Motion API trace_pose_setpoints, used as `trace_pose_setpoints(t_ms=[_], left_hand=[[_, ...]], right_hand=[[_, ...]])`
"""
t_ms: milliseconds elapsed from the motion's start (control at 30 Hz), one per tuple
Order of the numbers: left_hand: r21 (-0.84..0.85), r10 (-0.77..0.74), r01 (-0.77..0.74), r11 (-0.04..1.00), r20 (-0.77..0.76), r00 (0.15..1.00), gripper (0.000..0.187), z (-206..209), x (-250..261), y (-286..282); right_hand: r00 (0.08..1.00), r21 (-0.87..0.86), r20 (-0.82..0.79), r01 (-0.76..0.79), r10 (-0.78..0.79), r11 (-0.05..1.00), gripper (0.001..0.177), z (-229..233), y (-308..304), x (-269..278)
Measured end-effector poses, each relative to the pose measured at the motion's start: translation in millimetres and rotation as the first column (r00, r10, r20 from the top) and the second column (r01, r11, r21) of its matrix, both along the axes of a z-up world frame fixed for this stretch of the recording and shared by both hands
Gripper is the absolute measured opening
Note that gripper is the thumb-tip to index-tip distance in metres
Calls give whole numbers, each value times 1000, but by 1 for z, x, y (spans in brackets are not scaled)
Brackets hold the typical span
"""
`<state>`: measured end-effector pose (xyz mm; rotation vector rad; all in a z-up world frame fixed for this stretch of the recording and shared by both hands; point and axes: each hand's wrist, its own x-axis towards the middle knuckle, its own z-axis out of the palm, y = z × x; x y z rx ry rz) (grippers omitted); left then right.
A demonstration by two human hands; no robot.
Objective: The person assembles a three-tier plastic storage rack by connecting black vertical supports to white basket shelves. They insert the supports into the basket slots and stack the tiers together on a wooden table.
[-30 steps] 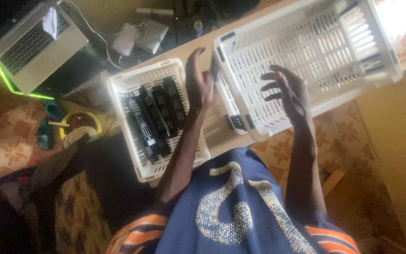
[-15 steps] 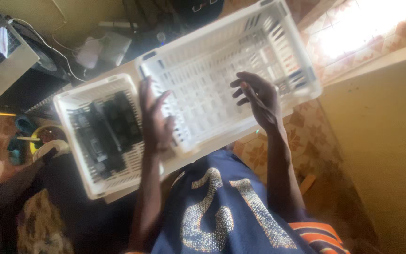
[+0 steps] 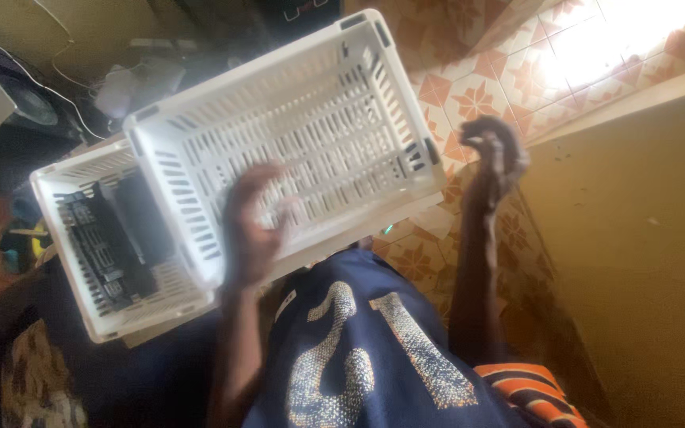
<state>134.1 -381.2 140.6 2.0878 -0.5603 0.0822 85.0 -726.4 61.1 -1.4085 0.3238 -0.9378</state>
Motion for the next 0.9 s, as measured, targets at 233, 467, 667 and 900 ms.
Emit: trace_pose_setpoints(t_ms=[233,467,667,900], left_hand=[[280,-339,316,906,34,940,106,-17,-11,-149],[364,-253,259,895,-65,965,124,-50,1,-189],[383,-169,185,905,-76,983,108,-77,-12,-201],[334,-171,177,926,-46,984,104,-81,-10,-204]], right_hand=[[934,-32,-218,-296,282,955,28,-106,-5,9],[951,-450,-233,-292,205,844,18,-159,-4,32],[996,-613,4,-71,93,787,20,-149,11,28],[999,-588,-21,-34,27,808,19,-172,7,34]])
